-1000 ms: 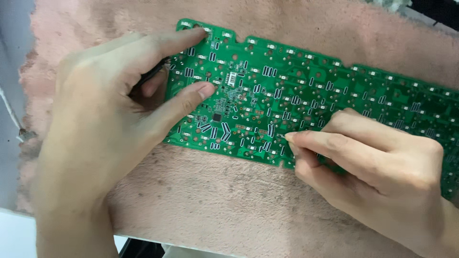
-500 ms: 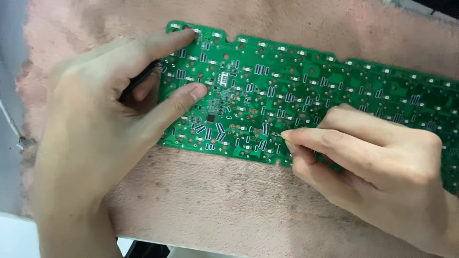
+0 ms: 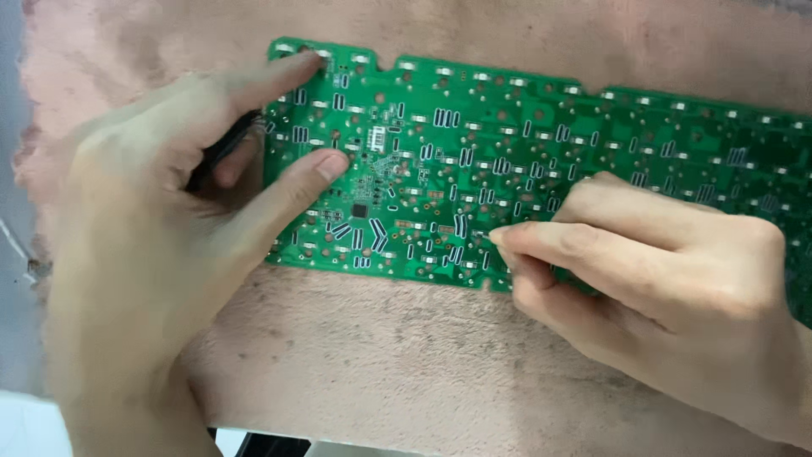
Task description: The person uses a small metal tool to scrape and clean the surface of a green keyboard circuit board. The person systematically moves across the board, focusing on different areas to remove residue or debris.
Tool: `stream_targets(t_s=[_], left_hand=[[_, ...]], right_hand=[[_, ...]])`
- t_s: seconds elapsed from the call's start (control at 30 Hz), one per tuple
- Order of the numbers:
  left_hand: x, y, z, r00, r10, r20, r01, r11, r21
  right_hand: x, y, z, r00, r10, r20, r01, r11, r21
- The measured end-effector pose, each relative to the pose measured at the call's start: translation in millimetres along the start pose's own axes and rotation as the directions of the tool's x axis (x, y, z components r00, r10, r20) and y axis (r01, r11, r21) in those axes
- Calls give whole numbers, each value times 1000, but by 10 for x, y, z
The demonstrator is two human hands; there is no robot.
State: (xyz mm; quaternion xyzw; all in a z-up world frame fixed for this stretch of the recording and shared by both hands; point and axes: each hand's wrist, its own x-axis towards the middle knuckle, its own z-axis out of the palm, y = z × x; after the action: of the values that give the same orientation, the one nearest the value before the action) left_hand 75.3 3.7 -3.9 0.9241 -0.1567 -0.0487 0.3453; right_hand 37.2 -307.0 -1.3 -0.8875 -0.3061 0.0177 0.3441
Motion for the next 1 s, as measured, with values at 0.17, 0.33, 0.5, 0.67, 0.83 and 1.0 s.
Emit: stream_targets(t_s=[0.17, 0.33, 0.5, 0.67, 0.83, 1.0], left_hand=[[2, 14, 6, 1000, -1, 0, 1, 1000, -16], [38, 17, -13, 1000, 8, 8, -8, 1000, 3], [31, -54, 11, 1000, 8, -16, -8, 1000, 14], [42, -54, 8, 999, 30, -40, -30, 999, -18], [67, -76, 15, 997, 48, -52, -49, 998, -24], [50, -93, 41, 997, 40, -70, -39, 999, 7]], right_hand=[[-7, -5, -9, 1000, -10, -5, 10, 1000, -1], [-6, 20, 23, 999, -37, -27, 37, 999, 11], [88, -114, -9, 1000, 30, -6, -30, 999, 17], [72, -85, -12, 1000, 28, 14, -29, 1000, 13], [32, -35, 68, 998, 34, -56, -34, 999, 6], [-13, 49, 88, 999, -18, -45, 20, 999, 35]])
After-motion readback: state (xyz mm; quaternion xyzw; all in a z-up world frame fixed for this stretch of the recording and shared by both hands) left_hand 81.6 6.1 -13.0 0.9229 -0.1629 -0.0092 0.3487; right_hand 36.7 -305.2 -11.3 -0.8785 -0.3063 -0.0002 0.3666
